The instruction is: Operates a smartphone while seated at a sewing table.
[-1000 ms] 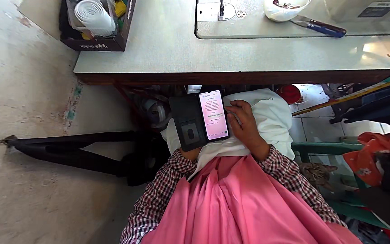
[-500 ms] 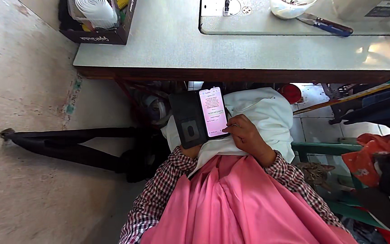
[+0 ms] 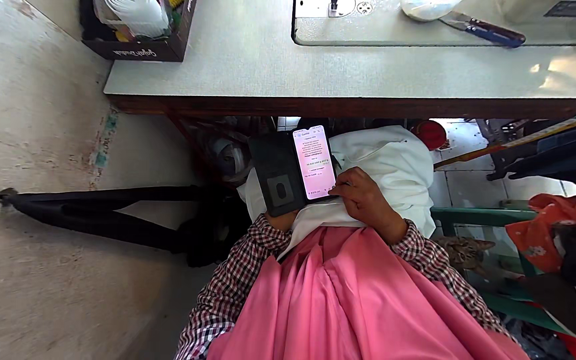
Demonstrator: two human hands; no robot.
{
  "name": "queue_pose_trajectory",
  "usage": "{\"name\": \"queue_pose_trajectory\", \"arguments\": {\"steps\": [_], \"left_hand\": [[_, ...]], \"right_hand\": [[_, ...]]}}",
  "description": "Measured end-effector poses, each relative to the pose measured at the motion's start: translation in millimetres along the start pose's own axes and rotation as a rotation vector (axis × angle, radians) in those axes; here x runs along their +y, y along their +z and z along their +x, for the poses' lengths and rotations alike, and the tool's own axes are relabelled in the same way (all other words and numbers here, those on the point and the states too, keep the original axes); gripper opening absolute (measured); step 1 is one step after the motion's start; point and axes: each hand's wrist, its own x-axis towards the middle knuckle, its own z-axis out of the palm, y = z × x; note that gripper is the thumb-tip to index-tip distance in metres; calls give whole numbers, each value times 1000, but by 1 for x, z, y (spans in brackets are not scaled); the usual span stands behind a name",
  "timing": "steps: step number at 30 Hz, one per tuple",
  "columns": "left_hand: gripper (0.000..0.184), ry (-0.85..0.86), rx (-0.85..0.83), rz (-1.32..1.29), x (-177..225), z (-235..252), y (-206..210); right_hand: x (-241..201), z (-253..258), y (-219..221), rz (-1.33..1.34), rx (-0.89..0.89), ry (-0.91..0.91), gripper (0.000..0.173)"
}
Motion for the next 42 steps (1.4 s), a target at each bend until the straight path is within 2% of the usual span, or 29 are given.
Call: {"name": "queue_pose_trajectory", "arguments": {"steps": [3, 8, 21, 26, 28, 30, 33, 37, 42], "left_hand": [[24, 23, 17, 259, 4, 0, 0], [17, 11, 33, 94, -1, 1, 1], [18, 43, 56, 158, 0, 0, 2], [9, 45, 68, -176, -4, 0, 5], [12, 26, 43, -49, 0, -1, 3], [25, 19, -9, 293, 8, 0, -1], [30, 14, -32, 438, 11, 0, -2], [19, 36, 19, 203, 6, -1, 1], [20, 32, -17, 179, 7, 0, -1]], "right_hand": [[0, 0, 0, 5, -7, 3, 24], [0, 0, 0, 1, -13, -4, 24], [0, 0, 0, 2, -14, -22, 24], [0, 0, 0, -4, -26, -16, 24], [0, 0, 0, -2, -35, -13, 24], [0, 1, 0, -5, -36, -15, 24], [0, 1, -1, -7, -38, -17, 24], [-1, 1, 0, -8, -25, -32, 23], [-1, 1, 0, -13, -28, -36, 23]]}}
